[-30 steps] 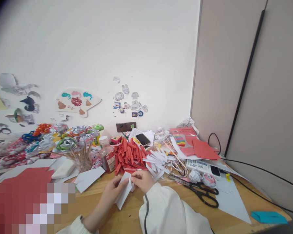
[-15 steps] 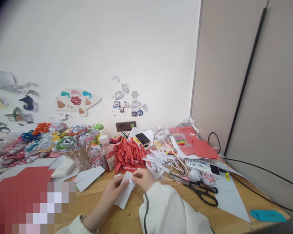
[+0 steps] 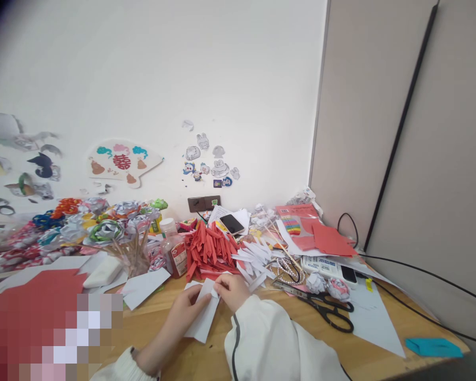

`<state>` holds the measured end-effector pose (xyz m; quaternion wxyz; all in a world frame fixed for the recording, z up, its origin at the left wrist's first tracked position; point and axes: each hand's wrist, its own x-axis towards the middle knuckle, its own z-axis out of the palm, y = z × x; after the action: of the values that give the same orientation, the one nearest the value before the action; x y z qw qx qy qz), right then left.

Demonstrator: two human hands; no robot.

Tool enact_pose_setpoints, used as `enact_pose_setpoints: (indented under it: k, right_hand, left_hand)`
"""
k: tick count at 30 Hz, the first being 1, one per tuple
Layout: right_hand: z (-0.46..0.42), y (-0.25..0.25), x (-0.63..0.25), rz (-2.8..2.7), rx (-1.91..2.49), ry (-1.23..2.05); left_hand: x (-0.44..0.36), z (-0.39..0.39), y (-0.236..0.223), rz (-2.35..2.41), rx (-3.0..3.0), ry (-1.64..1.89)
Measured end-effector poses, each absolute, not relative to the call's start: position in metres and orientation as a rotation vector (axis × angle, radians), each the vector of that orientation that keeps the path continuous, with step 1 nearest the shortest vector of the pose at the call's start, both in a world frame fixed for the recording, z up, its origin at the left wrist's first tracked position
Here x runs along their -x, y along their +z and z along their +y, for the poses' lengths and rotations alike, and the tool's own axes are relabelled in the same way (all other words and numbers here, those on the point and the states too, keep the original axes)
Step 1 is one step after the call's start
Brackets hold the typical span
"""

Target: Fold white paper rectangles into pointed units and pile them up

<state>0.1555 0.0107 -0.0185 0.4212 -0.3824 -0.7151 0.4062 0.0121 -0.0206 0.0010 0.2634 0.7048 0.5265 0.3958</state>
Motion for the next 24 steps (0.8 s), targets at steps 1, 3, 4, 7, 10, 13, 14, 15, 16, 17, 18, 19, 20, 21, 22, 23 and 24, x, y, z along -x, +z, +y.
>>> enact_pose_setpoints:
  k: [1, 3, 4, 7, 10, 13, 14, 15, 16, 17, 18, 19, 20, 21, 22, 23, 24]
  right_hand:
    - [0.0101, -0.0183, -0.1553, -1.810, 0.966, 0.995]
    - [0.0091, -0.0182, -0.1549, -1.836, 0.979, 0.972]
    - [0.0088, -0.0182, -0.1547, -1.845, 0.981, 0.955]
    - [0.0092, -0.0193, -0.1539, -1.861, 0.980, 0.904]
    - [0.0108, -0.0221, -0.1531, -1.886, 0.971, 0.933]
    - [0.0122, -0.0243, -0.1527, -1.902, 0.988, 0.912]
    - [0.0123, -0.0246, -0.1526, -1.903, 0.999, 0.883]
    - [0.0121, -0.0246, -0.1524, -1.904, 1.009, 0.851]
    - [0.0118, -0.0244, -0.1522, -1.906, 1.017, 0.822]
    - [0.0113, -0.0240, -0.1519, -1.910, 1.024, 0.797]
    - [0.0107, -0.0236, -0.1516, -1.914, 1.029, 0.774]
    - [0.0101, -0.0233, -0.1511, -1.916, 1.034, 0.757]
    - [0.0096, -0.0230, -0.1505, -1.915, 1.037, 0.743]
    - [0.0091, -0.0228, -0.1498, -1.911, 1.038, 0.734]
    - [0.0088, -0.0227, -0.1492, -1.900, 1.036, 0.733]
    - [0.0086, -0.0227, -0.1485, -1.887, 1.027, 0.747]
    - [0.0084, -0.0227, -0.1480, -1.875, 1.014, 0.777]
  left_hand:
    - [-0.0124, -0.0207, 0.0009, 1.407, -1.891, 1.071]
    - [-0.0128, -0.0208, 0.0012, 1.385, -1.854, 1.070]
    - [-0.0129, -0.0209, 0.0015, 1.384, -1.834, 1.069]
    - [-0.0127, -0.0208, 0.0021, 1.417, -1.811, 1.066]
    - [-0.0122, -0.0204, 0.0024, 1.450, -1.837, 1.059]
    - [-0.0125, -0.0203, 0.0028, 1.449, -1.834, 1.049]
    - [-0.0128, -0.0203, 0.0028, 1.451, -1.825, 1.049]
    - [-0.0131, -0.0203, 0.0026, 1.453, -1.815, 1.050]
    - [-0.0134, -0.0202, 0.0022, 1.453, -1.805, 1.050]
    - [-0.0135, -0.0200, 0.0016, 1.452, -1.798, 1.047]
    - [-0.0135, -0.0198, 0.0009, 1.454, -1.796, 1.047]
    - [-0.0133, -0.0195, 0.0001, 1.461, -1.803, 1.046]
    - [-0.0129, -0.0193, -0.0006, 1.473, -1.816, 1.049]
    - [-0.0124, -0.0190, -0.0013, 1.491, -1.832, 1.058]
    - [-0.0118, -0.0187, -0.0018, 1.510, -1.846, 1.072]
    - [-0.0111, -0.0184, -0.0023, 1.522, -1.853, 1.090]
    - [-0.0105, -0.0180, -0.0026, 1.524, -1.850, 1.108]
